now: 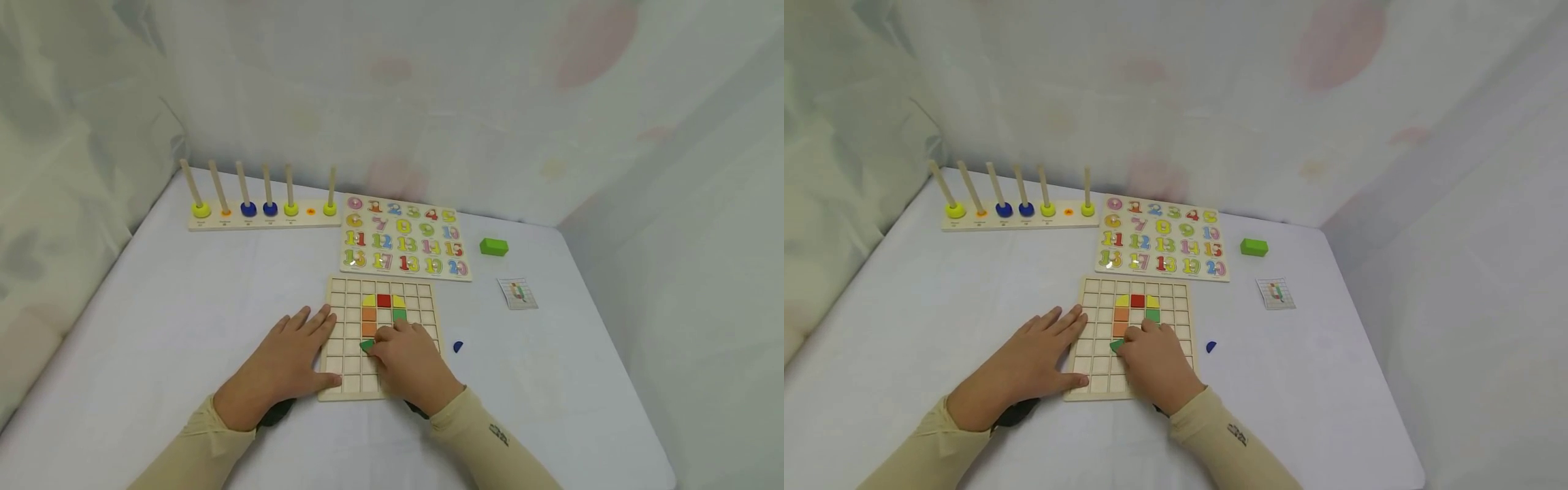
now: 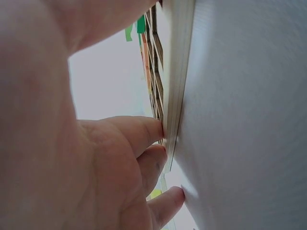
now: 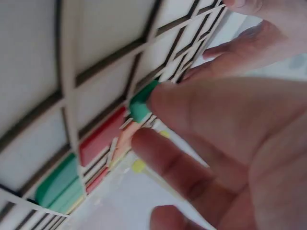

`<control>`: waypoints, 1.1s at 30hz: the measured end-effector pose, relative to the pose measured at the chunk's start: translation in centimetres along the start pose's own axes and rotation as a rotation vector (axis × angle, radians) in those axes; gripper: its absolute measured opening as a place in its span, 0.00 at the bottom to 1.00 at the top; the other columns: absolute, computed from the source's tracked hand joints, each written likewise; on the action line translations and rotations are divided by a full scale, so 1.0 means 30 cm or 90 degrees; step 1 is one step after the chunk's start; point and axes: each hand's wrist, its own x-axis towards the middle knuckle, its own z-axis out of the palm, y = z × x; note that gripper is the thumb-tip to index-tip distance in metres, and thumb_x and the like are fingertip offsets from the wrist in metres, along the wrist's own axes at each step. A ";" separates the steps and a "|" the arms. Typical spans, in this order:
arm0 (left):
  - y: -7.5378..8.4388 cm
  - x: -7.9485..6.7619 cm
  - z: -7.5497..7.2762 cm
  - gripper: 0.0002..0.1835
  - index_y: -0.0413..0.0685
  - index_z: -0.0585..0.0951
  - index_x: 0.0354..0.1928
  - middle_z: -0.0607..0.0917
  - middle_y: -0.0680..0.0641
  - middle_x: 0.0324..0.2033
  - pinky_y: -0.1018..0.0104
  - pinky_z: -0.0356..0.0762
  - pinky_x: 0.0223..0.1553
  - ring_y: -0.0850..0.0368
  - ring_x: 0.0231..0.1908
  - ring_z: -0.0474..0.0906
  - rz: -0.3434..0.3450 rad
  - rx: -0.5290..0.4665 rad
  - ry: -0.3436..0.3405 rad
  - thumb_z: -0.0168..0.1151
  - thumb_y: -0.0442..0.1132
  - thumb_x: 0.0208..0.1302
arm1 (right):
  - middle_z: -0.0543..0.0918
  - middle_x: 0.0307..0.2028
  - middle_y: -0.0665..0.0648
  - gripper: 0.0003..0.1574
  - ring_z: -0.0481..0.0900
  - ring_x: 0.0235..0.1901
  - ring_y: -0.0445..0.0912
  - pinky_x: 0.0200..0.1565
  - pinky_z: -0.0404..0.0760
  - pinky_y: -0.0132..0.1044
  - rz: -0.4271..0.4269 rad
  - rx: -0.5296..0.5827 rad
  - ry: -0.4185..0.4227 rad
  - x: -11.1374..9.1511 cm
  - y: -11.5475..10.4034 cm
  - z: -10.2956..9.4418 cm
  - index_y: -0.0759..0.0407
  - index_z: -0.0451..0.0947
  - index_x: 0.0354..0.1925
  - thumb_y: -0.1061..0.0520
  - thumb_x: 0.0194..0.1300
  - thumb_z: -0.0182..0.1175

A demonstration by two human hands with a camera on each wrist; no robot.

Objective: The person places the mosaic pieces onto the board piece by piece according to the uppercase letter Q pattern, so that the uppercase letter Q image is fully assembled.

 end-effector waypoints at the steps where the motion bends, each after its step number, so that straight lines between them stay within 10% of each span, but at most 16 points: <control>1: 0.002 0.000 -0.001 0.59 0.40 0.64 0.82 0.60 0.39 0.82 0.30 0.54 0.75 0.30 0.79 0.54 -0.001 0.000 0.000 0.74 0.70 0.59 | 0.88 0.44 0.44 0.05 0.76 0.40 0.45 0.42 0.81 0.41 0.000 -0.005 -0.001 -0.003 -0.003 -0.003 0.43 0.95 0.40 0.51 0.72 0.72; 13: 0.004 -0.002 -0.008 0.59 0.40 0.64 0.82 0.61 0.39 0.81 0.30 0.55 0.74 0.30 0.79 0.55 0.001 0.005 -0.004 0.74 0.70 0.59 | 0.91 0.49 0.45 0.14 0.75 0.38 0.44 0.35 0.74 0.34 -0.030 0.012 0.021 -0.017 -0.013 0.012 0.46 0.91 0.54 0.51 0.73 0.70; 24: -0.008 0.006 0.001 0.60 0.40 0.63 0.82 0.59 0.39 0.82 0.30 0.54 0.75 0.30 0.79 0.54 -0.001 -0.005 0.007 0.74 0.69 0.59 | 0.88 0.38 0.46 0.13 0.75 0.36 0.45 0.32 0.72 0.37 0.009 -0.140 -0.009 -0.005 -0.080 -0.022 0.48 0.91 0.40 0.42 0.72 0.68; 33: -0.010 0.004 0.006 0.61 0.40 0.63 0.82 0.59 0.39 0.82 0.29 0.54 0.74 0.29 0.79 0.53 -0.001 -0.015 -0.008 0.74 0.71 0.58 | 0.88 0.54 0.50 0.15 0.82 0.48 0.50 0.44 0.84 0.46 0.059 0.055 0.007 -0.088 0.090 -0.032 0.48 0.90 0.56 0.49 0.76 0.64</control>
